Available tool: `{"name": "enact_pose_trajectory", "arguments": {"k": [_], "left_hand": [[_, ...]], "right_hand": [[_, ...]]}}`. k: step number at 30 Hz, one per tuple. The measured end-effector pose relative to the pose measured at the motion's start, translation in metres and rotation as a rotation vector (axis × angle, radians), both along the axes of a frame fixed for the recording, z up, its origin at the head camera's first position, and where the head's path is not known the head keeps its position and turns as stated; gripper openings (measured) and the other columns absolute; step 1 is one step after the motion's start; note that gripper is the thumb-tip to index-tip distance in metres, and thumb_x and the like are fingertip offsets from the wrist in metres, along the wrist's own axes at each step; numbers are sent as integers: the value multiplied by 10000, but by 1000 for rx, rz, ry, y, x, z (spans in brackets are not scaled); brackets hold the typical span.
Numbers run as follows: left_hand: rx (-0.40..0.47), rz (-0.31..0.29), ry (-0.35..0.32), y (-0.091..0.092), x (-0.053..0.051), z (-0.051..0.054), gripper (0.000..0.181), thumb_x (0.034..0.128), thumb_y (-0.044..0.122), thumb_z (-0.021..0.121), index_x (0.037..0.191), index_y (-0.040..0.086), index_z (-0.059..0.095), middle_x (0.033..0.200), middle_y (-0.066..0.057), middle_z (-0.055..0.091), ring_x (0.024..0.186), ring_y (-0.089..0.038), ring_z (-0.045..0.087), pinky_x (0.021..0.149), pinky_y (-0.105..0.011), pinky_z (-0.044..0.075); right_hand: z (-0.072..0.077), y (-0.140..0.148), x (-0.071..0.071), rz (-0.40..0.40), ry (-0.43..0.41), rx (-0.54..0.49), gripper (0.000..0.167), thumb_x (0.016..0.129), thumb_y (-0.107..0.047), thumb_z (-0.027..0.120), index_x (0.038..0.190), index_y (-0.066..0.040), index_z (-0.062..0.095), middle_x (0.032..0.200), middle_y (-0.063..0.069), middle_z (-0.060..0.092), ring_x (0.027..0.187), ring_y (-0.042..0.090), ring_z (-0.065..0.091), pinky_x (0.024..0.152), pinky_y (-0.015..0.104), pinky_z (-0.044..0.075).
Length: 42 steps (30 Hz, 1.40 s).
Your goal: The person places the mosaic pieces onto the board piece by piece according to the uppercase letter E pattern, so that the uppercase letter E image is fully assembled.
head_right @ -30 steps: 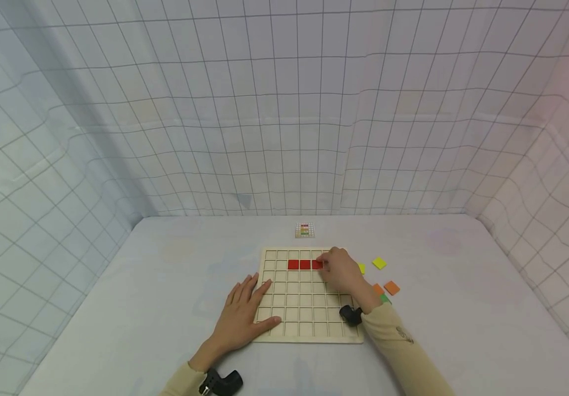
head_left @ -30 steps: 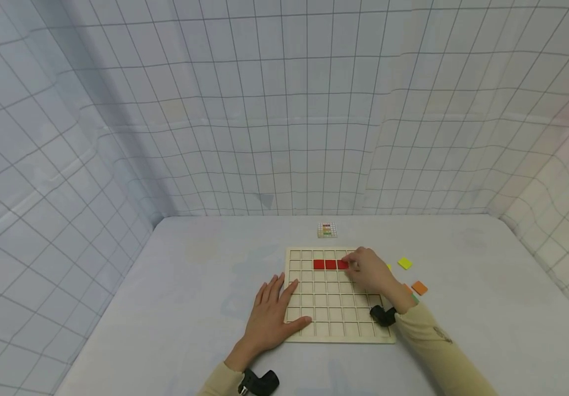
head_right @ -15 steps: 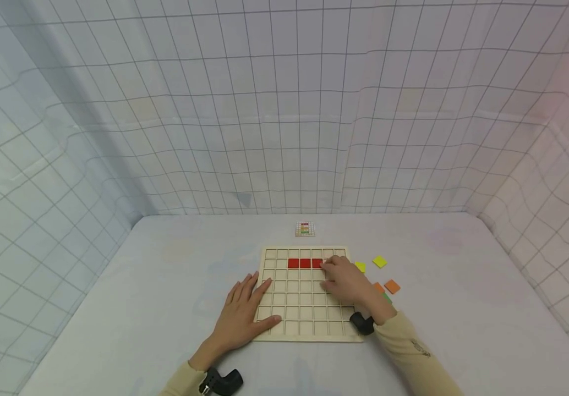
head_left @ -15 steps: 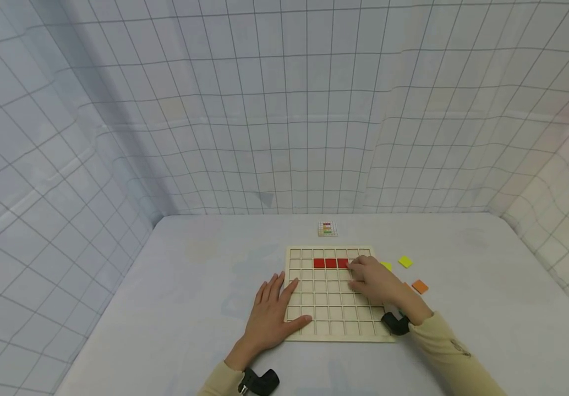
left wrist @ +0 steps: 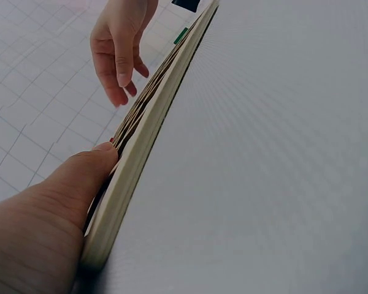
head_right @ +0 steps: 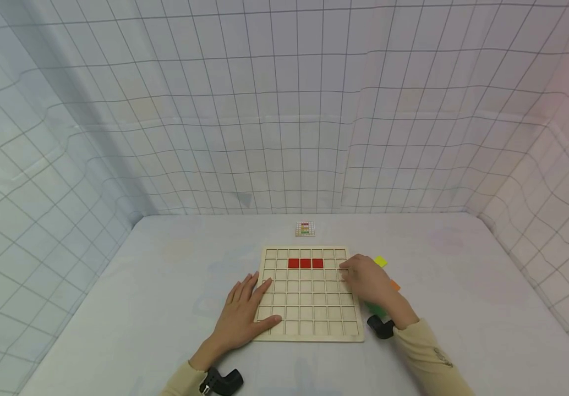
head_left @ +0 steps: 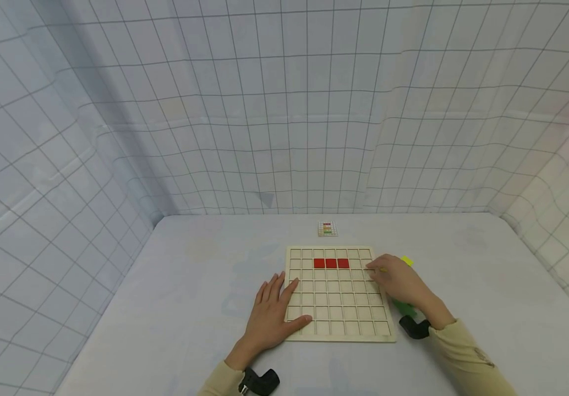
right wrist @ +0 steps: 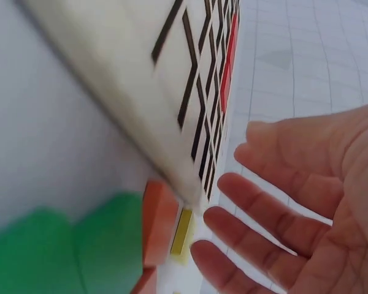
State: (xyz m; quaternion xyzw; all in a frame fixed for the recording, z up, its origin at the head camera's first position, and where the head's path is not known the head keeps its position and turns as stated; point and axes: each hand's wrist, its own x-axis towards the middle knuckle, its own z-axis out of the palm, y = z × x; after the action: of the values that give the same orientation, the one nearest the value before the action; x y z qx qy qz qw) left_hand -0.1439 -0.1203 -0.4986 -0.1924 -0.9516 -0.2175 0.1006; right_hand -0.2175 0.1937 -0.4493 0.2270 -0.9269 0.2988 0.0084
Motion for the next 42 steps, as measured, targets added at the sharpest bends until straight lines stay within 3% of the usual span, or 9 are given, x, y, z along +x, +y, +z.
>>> {"name": "enact_pose_trajectory", "arguments": {"k": [3, 8, 24, 42], "left_hand": [[0, -1, -3, 0, 1, 1, 811, 853, 643, 535, 1468, 140, 376, 1514, -177, 256, 1399, -335, 174, 1103, -510, 109], [-1, -2, -4, -1, 1, 0, 809, 854, 642, 533, 1471, 143, 371, 1517, -175, 248, 1401, -335, 166, 1104, -507, 103], [10, -8, -7, -1, 0, -1, 815, 857, 643, 530, 1476, 142, 359, 1520, -179, 239, 1405, -332, 155, 1107, -504, 90], [0, -4, -12, -1, 0, -1, 815, 857, 651, 522, 1478, 149, 357, 1523, -171, 236, 1407, -322, 154, 1108, -501, 93]], "right_hand": [[2, 9, -2, -82, -47, 25, 263, 898, -125, 647, 1134, -11, 674, 1148, 156, 603, 961, 311, 586, 789, 482, 476], [1, 19, -5, -138, -33, 88, 301, 866, -133, 679, 1133, 6, 667, 1094, 166, 611, 979, 361, 562, 763, 496, 480], [1, 26, -11, -159, -58, 140, 289, 843, -116, 694, 1098, 19, 683, 940, 110, 594, 729, 191, 508, 584, 333, 435], [2, 29, -13, -199, -95, 128, 234, 828, -138, 697, 1039, -37, 703, 923, 91, 617, 755, 214, 555, 580, 339, 461]]}}
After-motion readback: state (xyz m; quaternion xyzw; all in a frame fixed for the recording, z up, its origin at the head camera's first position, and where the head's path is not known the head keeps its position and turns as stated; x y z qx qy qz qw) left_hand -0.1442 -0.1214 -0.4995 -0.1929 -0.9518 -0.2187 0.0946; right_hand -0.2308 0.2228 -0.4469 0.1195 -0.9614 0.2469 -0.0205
